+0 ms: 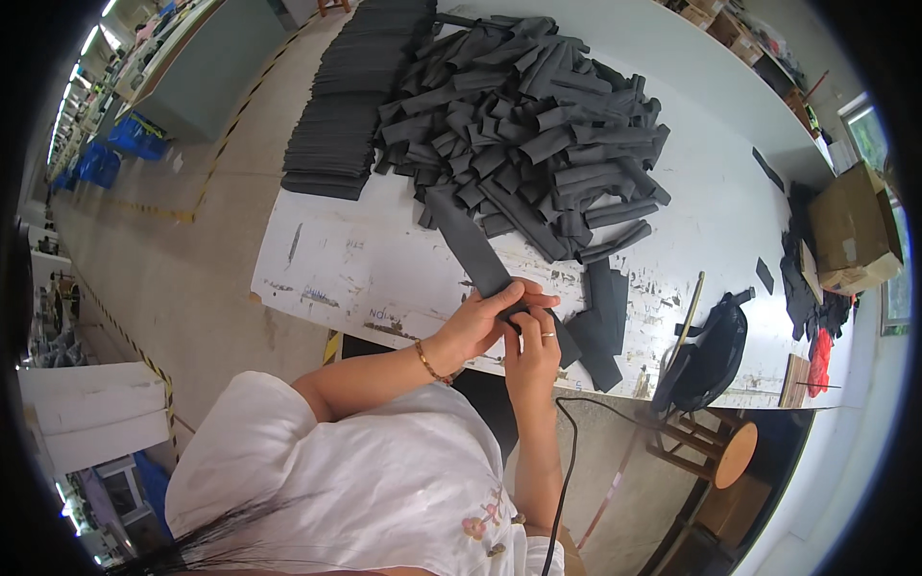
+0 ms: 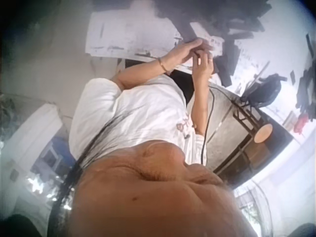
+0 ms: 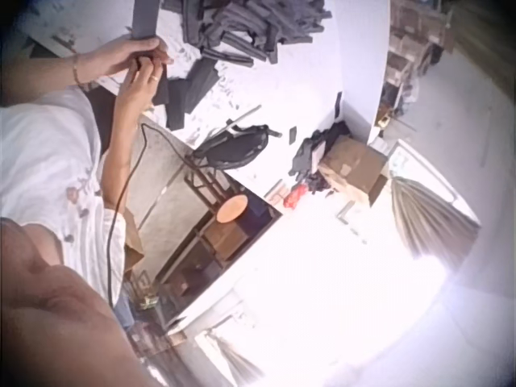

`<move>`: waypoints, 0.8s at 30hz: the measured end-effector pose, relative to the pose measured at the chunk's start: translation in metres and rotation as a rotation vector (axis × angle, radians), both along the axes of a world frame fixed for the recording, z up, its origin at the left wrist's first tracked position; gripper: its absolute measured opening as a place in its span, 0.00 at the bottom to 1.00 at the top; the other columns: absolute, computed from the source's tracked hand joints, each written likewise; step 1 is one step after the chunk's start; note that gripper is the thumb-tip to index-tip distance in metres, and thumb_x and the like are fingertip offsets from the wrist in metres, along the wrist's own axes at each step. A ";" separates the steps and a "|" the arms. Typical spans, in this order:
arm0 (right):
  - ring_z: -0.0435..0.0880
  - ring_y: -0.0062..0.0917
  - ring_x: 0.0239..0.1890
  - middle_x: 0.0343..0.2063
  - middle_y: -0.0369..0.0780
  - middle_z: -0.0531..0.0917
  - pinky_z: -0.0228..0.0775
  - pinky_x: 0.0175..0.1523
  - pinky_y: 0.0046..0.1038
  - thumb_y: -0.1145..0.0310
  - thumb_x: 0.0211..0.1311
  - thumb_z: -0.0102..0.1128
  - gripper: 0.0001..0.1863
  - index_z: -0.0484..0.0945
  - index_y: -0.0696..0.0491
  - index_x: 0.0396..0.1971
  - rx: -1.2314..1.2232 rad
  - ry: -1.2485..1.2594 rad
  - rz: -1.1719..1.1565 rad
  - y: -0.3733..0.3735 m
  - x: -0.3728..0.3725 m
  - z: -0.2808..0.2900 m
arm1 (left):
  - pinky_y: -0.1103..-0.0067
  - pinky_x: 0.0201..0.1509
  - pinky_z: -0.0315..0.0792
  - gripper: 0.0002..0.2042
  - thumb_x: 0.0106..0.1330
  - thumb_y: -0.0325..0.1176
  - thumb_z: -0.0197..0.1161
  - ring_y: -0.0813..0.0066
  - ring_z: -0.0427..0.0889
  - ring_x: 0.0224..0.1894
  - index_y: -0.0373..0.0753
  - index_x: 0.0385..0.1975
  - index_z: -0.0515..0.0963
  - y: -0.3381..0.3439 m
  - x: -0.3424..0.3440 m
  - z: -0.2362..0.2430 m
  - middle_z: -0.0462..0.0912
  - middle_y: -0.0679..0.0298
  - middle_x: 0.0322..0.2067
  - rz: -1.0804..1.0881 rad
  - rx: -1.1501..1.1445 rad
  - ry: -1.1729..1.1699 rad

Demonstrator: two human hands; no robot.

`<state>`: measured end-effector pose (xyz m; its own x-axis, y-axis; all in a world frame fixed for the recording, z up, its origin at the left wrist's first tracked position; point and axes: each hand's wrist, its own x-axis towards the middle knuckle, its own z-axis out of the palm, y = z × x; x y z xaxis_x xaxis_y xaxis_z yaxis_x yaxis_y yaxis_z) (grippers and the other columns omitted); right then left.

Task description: Inspecting and neatly stacking rectangular gray foam padding pieces on a workbench.

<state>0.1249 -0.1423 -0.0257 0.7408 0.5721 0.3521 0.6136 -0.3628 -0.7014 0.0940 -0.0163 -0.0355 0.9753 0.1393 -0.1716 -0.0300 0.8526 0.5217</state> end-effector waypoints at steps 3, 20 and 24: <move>0.81 0.39 0.35 0.42 0.46 0.78 0.73 0.37 0.36 0.80 0.53 0.67 0.14 0.75 0.56 0.39 -0.059 0.072 -0.016 -0.006 -0.003 -0.001 | 0.70 0.61 0.71 0.15 0.73 0.40 0.56 0.63 0.80 0.55 0.35 0.50 0.76 0.007 -0.004 0.000 0.82 0.51 0.50 -0.019 0.002 0.110; 0.82 0.37 0.29 0.33 0.43 0.81 0.74 0.32 0.31 0.84 0.47 0.69 0.10 0.78 0.58 0.29 0.105 -0.158 0.061 -0.005 0.011 0.015 | 0.66 0.60 0.74 0.15 0.73 0.39 0.56 0.55 0.82 0.52 0.34 0.49 0.76 0.011 0.001 0.022 0.84 0.55 0.41 0.167 -0.066 -0.044; 0.82 0.36 0.29 0.33 0.43 0.81 0.73 0.32 0.31 0.84 0.46 0.69 0.10 0.78 0.58 0.29 0.114 -0.166 0.080 -0.004 0.014 0.010 | 0.68 0.61 0.73 0.14 0.74 0.37 0.55 0.57 0.82 0.52 0.32 0.49 0.76 0.008 0.001 0.020 0.84 0.52 0.43 0.173 -0.109 -0.039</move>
<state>0.1391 -0.1458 -0.0153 0.6209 0.5760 0.5317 0.7479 -0.2321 -0.6219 0.0947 -0.0080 -0.0160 0.9447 0.2876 -0.1574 -0.1990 0.8846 0.4218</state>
